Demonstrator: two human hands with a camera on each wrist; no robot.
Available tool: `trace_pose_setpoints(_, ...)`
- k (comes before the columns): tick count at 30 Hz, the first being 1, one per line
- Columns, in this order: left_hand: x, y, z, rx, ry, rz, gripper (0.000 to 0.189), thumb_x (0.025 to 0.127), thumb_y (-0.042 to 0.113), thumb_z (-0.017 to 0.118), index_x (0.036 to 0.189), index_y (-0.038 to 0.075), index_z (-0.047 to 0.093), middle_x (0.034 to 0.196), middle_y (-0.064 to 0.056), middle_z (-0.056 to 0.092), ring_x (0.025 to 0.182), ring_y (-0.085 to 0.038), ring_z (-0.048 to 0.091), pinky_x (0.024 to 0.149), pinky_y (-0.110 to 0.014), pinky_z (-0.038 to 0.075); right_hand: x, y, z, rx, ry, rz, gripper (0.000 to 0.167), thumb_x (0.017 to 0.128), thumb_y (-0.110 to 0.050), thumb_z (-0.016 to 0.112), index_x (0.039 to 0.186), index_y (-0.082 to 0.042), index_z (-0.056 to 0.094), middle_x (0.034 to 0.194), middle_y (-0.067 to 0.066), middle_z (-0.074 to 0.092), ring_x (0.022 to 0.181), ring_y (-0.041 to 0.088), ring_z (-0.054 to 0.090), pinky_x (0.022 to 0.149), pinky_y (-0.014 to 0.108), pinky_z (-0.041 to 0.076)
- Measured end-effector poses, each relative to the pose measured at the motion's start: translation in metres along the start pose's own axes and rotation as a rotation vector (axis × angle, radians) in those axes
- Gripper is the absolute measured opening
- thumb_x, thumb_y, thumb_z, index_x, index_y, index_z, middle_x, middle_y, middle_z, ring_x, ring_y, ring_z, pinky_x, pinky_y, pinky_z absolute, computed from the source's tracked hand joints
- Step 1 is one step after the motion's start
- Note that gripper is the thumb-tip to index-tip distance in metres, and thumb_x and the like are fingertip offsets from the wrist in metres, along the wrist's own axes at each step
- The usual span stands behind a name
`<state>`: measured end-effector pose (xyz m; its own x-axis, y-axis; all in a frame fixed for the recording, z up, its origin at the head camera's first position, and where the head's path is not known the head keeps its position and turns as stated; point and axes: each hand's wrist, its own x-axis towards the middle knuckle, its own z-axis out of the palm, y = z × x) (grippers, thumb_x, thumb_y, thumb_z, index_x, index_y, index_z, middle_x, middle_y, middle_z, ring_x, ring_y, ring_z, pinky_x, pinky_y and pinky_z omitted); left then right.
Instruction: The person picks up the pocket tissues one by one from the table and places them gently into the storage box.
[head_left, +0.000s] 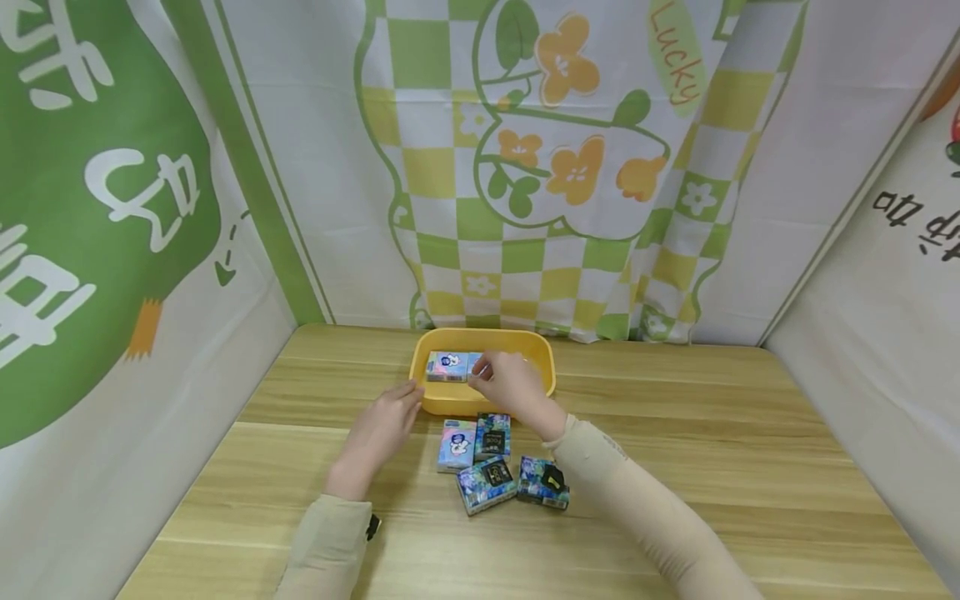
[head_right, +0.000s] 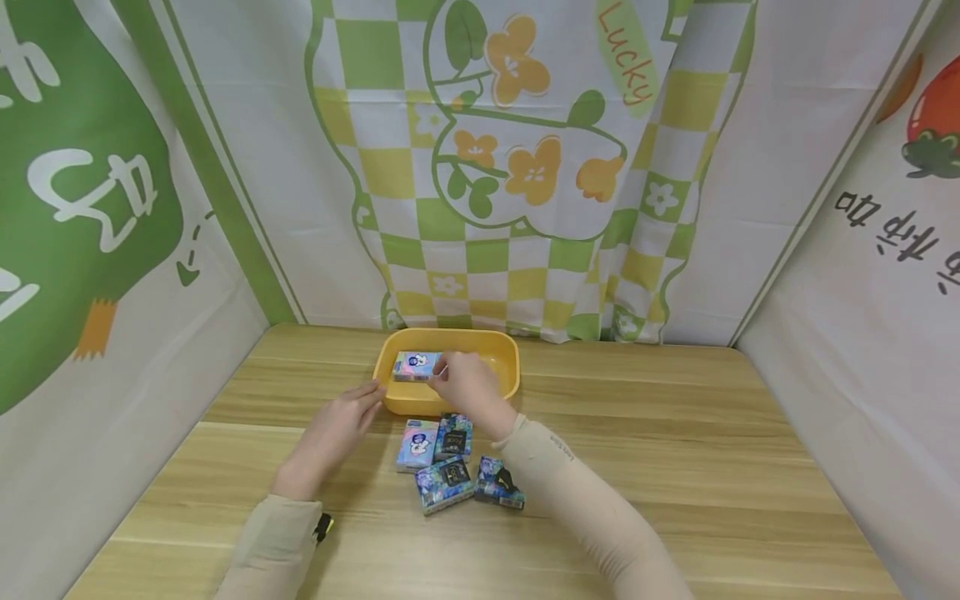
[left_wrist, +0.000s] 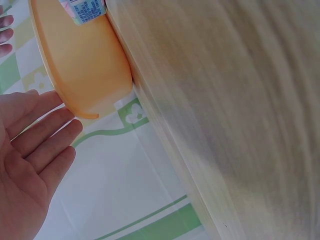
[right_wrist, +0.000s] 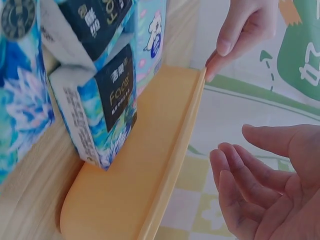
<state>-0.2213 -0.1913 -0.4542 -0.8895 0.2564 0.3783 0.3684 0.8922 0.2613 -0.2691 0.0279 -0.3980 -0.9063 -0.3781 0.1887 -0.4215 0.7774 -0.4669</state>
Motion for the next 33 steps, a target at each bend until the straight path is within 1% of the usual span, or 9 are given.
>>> trace_pose_setpoints(2, 0.000, 0.000, 0.000, 0.002, 0.004, 0.000, 0.029, 0.094, 0.014, 0.058, 0.120, 0.003, 0.064, 0.130, -0.016, 0.059, 0.118, -0.035, 0.057, 0.100, -0.049, 0.048, -0.002, -0.001, 0.001, -0.002, -0.002, -0.017, 0.016, 0.087, -0.033, 0.068, 0.089, -0.017, 0.068, 0.082, -0.001, 0.071, 0.065, 0.009, 0.063, 0.052, 0.020, 0.049)
trace_pose_setpoints(5, 0.000, 0.000, 0.001, 0.000, 0.012, -0.003, 0.029, 0.093, 0.013, 0.059, 0.119, 0.003, 0.065, 0.129, -0.016, 0.060, 0.117, -0.035, 0.058, 0.099, -0.049, 0.049, -0.006, -0.003, 0.004, 0.005, -0.029, -0.024, 0.014, 0.087, -0.029, 0.069, 0.090, -0.016, 0.067, 0.082, -0.001, 0.070, 0.066, 0.009, 0.062, 0.052, 0.020, 0.048)
trace_pose_setpoints(11, 0.000, 0.000, 0.002, -0.006, 0.012, -0.010, 0.029, 0.093, 0.013, 0.060, 0.119, 0.003, 0.065, 0.129, -0.016, 0.059, 0.117, -0.035, 0.058, 0.100, -0.048, 0.048, -0.012, -0.007, 0.010, 0.017, -0.072, -0.031, 0.016, 0.087, -0.027, 0.069, 0.094, -0.013, 0.068, 0.082, -0.001, 0.070, 0.066, 0.009, 0.061, 0.052, 0.020, 0.048)
trace_pose_setpoints(15, -0.001, 0.000, 0.001, -0.010, 0.011, -0.010, 0.028, 0.093, 0.014, 0.059, 0.119, 0.003, 0.064, 0.130, -0.016, 0.059, 0.117, -0.034, 0.058, 0.100, -0.048, 0.048, -0.015, -0.009, 0.013, -0.014, -0.082, -0.032, 0.016, 0.086, -0.027, 0.070, 0.095, -0.013, 0.069, 0.081, -0.002, 0.070, 0.066, 0.008, 0.061, 0.053, 0.019, 0.049)
trace_pose_setpoints(19, 0.000, 0.001, 0.000, -0.010, 0.010, -0.006, 0.028, 0.093, 0.014, 0.059, 0.119, 0.003, 0.065, 0.129, -0.016, 0.059, 0.117, -0.034, 0.058, 0.100, -0.048, 0.048, -0.018, -0.010, 0.017, -0.039, -0.075, -0.054, 0.014, 0.086, -0.026, 0.071, 0.093, -0.014, 0.069, 0.080, -0.002, 0.071, 0.067, 0.008, 0.063, 0.053, 0.019, 0.049)
trace_pose_setpoints(23, 0.000, 0.001, -0.001, -0.009, 0.009, -0.005, 0.028, 0.093, 0.014, 0.060, 0.119, 0.003, 0.065, 0.129, -0.016, 0.060, 0.117, -0.034, 0.058, 0.100, -0.048, 0.048, -0.020, -0.010, 0.021, -0.029, -0.060, -0.078, 0.012, 0.085, -0.023, 0.072, 0.091, -0.013, 0.069, 0.080, -0.001, 0.071, 0.070, 0.010, 0.065, 0.055, 0.019, 0.051)
trace_pose_setpoints(27, -0.001, 0.001, -0.001, -0.008, 0.006, -0.009, 0.029, 0.093, 0.014, 0.059, 0.119, 0.003, 0.064, 0.130, -0.016, 0.059, 0.118, -0.034, 0.058, 0.100, -0.048, 0.048, -0.022, -0.010, 0.024, -0.036, -0.064, -0.096, 0.013, 0.084, -0.022, 0.072, 0.091, -0.012, 0.068, 0.081, 0.000, 0.071, 0.071, 0.011, 0.066, 0.056, 0.020, 0.052)
trace_pose_setpoints(33, 0.000, 0.000, 0.000, -0.003, 0.016, -0.001, 0.028, 0.093, 0.013, 0.060, 0.119, 0.003, 0.065, 0.129, -0.016, 0.059, 0.117, -0.034, 0.058, 0.099, -0.048, 0.049, -0.022, -0.010, 0.029, -0.081, -0.094, -0.104, 0.019, 0.083, -0.022, 0.074, 0.096, -0.009, 0.071, 0.086, 0.000, 0.071, 0.075, 0.012, 0.065, 0.064, 0.021, 0.054)
